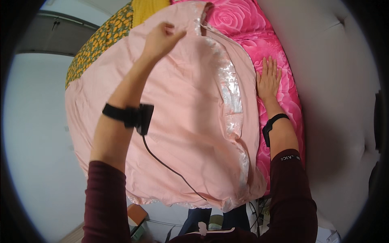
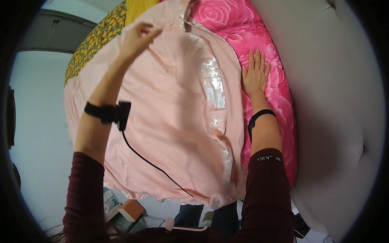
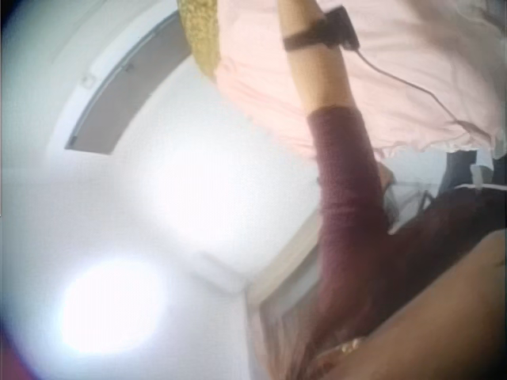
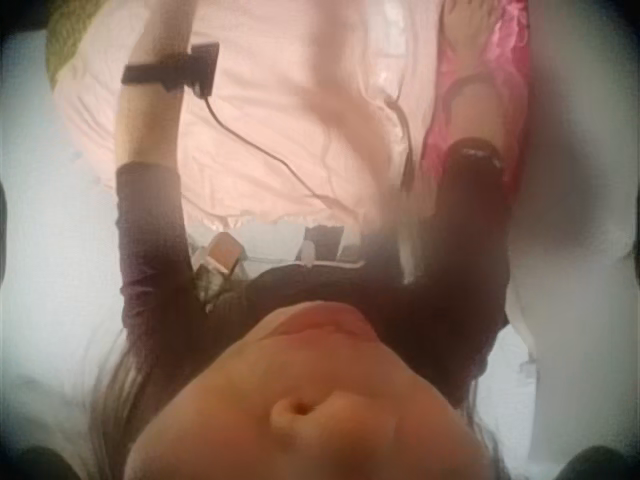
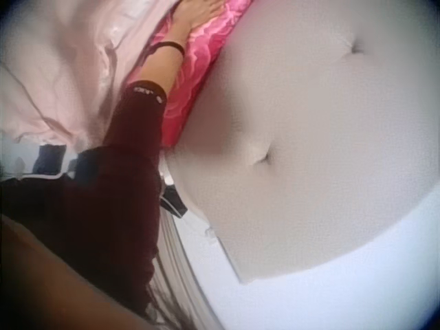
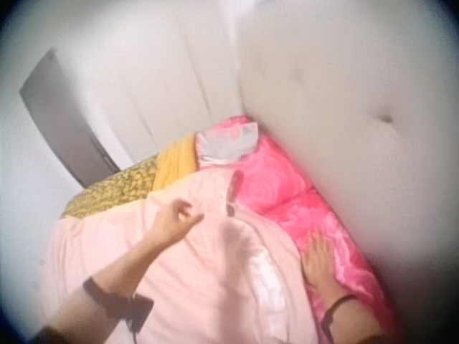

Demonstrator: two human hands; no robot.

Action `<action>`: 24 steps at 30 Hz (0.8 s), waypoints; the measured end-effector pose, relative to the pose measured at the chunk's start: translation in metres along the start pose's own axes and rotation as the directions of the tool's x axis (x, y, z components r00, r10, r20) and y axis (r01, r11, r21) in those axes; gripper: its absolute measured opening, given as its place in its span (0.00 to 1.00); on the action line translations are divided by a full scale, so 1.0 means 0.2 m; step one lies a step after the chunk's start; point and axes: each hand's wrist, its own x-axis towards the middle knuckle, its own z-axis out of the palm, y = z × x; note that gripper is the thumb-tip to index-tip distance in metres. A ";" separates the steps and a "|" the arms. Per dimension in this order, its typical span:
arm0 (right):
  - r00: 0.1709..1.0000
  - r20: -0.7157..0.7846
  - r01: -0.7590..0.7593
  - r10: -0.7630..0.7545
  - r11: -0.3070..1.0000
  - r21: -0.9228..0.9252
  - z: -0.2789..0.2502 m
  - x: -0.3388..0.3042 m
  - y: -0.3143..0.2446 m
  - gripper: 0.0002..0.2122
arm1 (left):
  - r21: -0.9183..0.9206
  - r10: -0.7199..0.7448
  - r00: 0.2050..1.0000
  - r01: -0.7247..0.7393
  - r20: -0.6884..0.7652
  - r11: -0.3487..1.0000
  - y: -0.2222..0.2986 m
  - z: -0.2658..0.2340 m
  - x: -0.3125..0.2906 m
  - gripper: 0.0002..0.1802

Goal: The person smooths and adjusts a pink duvet cover on a bed, repeatedly pulling and tucking the edges to align it with the mattress. They move around the bed to reach different sides and corners, ensuring the cover is evenly spread.

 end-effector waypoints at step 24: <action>0.999 -0.025 -0.035 0.040 0.983 0.178 0.24 -0.05 0.10 0.28 | 0.704 0.018 0.964 -0.207 0.266 0.679 0.05 0.41 1.97 0.18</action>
